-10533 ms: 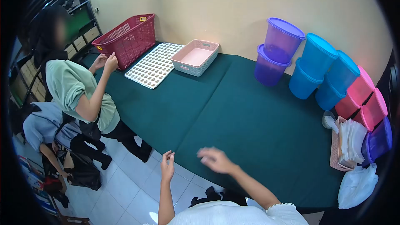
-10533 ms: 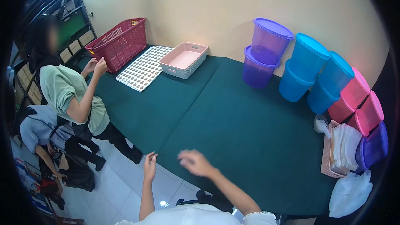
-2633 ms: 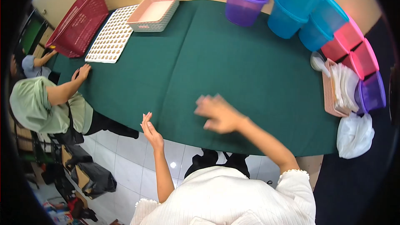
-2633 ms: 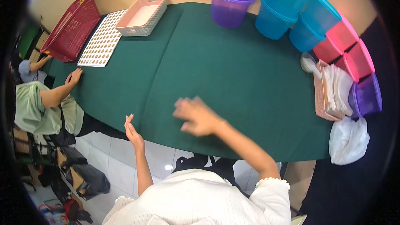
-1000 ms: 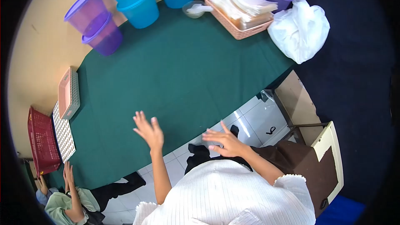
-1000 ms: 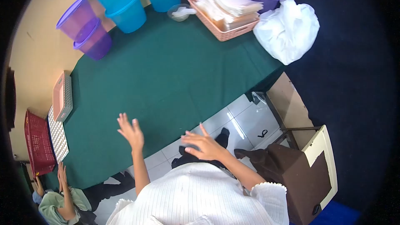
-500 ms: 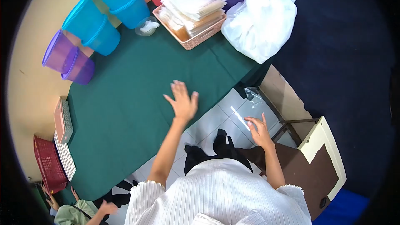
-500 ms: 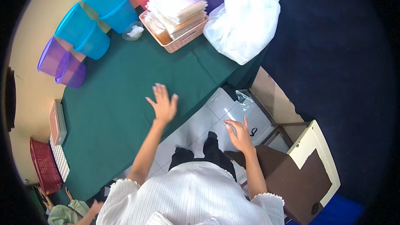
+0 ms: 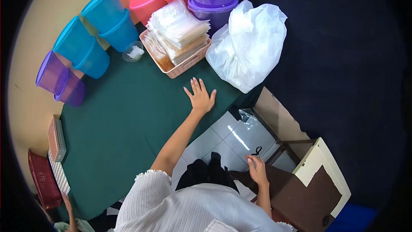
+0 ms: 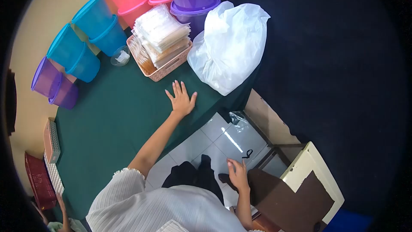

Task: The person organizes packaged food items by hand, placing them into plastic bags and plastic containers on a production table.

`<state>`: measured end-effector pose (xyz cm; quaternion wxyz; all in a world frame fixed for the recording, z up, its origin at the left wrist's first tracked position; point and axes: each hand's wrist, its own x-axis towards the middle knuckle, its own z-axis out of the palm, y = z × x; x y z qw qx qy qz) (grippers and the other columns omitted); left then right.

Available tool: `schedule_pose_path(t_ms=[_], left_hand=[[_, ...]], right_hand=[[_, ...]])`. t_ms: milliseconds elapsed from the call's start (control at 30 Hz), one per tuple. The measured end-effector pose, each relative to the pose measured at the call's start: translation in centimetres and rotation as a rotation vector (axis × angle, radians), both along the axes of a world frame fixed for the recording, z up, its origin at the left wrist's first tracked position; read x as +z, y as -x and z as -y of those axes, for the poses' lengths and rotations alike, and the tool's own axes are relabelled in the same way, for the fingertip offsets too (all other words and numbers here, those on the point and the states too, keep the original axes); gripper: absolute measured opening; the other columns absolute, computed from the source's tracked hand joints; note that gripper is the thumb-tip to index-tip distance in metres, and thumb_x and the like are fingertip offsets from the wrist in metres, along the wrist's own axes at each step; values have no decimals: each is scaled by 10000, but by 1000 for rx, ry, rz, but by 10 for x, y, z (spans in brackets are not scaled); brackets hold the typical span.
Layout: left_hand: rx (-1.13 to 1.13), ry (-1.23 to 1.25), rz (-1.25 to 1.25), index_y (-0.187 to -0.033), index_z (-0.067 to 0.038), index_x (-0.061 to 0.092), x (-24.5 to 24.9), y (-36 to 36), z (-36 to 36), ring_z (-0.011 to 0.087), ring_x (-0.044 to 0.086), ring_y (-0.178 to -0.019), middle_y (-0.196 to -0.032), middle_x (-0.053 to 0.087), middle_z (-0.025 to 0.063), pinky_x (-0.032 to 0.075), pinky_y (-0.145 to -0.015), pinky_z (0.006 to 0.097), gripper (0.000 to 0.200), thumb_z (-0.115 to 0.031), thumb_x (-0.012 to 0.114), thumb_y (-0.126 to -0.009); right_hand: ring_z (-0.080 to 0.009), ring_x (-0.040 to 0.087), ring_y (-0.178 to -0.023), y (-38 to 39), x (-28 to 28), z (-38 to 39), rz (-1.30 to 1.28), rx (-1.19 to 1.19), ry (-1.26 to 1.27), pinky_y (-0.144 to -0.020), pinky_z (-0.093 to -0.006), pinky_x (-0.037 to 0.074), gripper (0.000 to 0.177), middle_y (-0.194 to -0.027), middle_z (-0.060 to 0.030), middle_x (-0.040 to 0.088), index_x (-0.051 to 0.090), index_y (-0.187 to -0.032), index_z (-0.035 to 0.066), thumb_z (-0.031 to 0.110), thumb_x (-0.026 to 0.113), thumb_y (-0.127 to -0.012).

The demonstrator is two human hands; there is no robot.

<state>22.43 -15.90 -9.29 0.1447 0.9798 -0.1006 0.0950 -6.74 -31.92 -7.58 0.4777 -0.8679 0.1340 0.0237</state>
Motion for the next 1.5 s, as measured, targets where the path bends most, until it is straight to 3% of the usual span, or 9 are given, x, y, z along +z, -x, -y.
schedule_pose_path(t_ms=[167,267,433,633,767,867,967,1133,1500], left_hand=[[-1166,42,-305,-1254,-16,377,-5,78,13,308,298,-1239,-1339,325,148,104,-1018,542,596,-433,436,-832],[-1321,267,-634,-1193,-108,486,22,136,-34,251,485,-1097,-1175,518,124,342,-945,439,418,-350,478,-852],[-88,663,-276,-780,-53,664,77,159,-181,140,587,-544,-732,648,72,446,-479,252,121,-169,655,-745],[1304,1092,717,-690,-33,521,83,286,-316,47,385,-425,-526,442,1,374,-405,185,314,-289,508,-872],[1216,1008,763,-741,-38,524,71,356,-337,50,382,-445,-537,433,-5,337,-406,181,292,-272,453,-900],[1188,910,651,-755,-36,527,74,347,-350,48,383,-467,-549,438,-12,316,-418,186,279,-252,436,-907],[1156,951,582,-867,-18,555,81,288,-348,88,505,-640,-718,539,37,402,-567,220,226,-201,429,-907],[504,1079,189,-1068,-25,532,86,170,-335,176,498,-990,-1074,506,67,390,-874,299,233,-111,470,-860],[-319,955,9,-1137,-48,455,115,42,-188,265,428,-1060,-1135,428,133,345,-904,376,506,-246,649,-714]], right_hand=[[-305,567,-917,-7,-9,8,-64,-60,0,-971,-488,267,259,-935,-129,617,584,-966,44,235,440,-867],[-316,574,-895,-42,-7,6,41,15,-33,-870,-404,386,204,-915,-158,612,589,-938,19,162,486,-836],[-320,563,-929,-155,20,-21,386,261,-5,-825,-365,421,167,-940,-169,604,598,-910,2,94,508,-805],[-339,377,-1169,-290,0,-102,487,325,238,-972,-464,266,330,-1214,-185,449,511,-1084,28,152,514,-778],[-399,340,-1156,-254,-1,-234,631,494,445,-920,-620,208,427,-1231,-217,400,498,-1073,26,171,550,-674],[-352,311,-1207,-174,18,-291,559,1342,105,-951,-601,177,411,-1277,-122,391,543,-1086,71,270,576,-728],[-251,470,-1118,-133,33,-304,-271,1879,-348,-997,-468,243,349,-1145,-119,545,539,-1117,59,264,512,-837],[-237,570,-971,-168,64,-245,-20,1106,-390,-858,-332,429,302,-1043,-123,595,560,-1062,30,205,533,-818],[-169,520,-983,-155,79,-62,462,-331,-255,-837,-295,412,221,-1040,-83,541,535,-1021,2,51,532,-806]])
